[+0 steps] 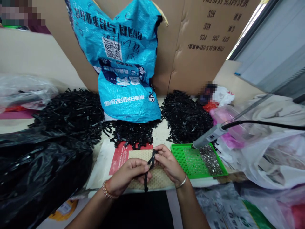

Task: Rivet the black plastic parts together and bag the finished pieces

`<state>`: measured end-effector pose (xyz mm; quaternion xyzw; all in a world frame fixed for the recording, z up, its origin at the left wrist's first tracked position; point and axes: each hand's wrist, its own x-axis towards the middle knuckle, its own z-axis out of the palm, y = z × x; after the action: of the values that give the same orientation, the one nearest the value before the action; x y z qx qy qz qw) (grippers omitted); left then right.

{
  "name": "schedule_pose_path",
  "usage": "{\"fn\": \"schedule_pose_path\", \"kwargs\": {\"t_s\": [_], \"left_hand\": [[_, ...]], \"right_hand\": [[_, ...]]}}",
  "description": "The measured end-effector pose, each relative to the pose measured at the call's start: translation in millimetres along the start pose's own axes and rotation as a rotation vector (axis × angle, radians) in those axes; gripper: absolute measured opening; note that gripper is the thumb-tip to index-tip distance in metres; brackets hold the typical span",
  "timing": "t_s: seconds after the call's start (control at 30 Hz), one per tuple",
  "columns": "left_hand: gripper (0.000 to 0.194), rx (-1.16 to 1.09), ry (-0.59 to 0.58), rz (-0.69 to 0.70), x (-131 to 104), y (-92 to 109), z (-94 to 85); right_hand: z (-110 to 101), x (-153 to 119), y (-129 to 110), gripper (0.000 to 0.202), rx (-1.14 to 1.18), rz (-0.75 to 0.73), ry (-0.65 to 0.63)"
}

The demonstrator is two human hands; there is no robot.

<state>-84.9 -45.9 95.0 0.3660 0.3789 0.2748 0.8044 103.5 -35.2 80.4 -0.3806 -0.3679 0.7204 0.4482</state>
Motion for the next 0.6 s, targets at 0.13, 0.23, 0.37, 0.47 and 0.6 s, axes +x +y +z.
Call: {"fn": "schedule_pose_path", "kwargs": {"t_s": [0.13, 0.23, 0.37, 0.47, 0.6], "left_hand": [[0.04, 0.06, 0.037, 0.031, 0.0, 0.7, 3.2], [0.04, 0.11, 0.049, 0.068, -0.6, 1.0, 4.7], [0.041, 0.096, 0.069, 0.075, -0.8, 0.1, 3.8], [0.047, 0.05, 0.095, 0.07, -0.1, -0.2, 1.7], [0.044, 0.039, 0.109, 0.085, -0.2, 2.0, -0.5]], "right_hand": [[-1.8, 0.1, -3.6, 0.025, -0.086, -0.019, -0.01], [-2.7, 1.5, -7.8, 0.025, -0.153, -0.028, -0.031], [-2.0, 6.1, -14.2, 0.025, -0.171, -0.011, -0.056], [-0.4, 10.9, -17.6, 0.027, -0.172, 0.022, -0.078], [0.6, 15.3, -19.4, 0.028, -0.226, 0.027, -0.097]]}}
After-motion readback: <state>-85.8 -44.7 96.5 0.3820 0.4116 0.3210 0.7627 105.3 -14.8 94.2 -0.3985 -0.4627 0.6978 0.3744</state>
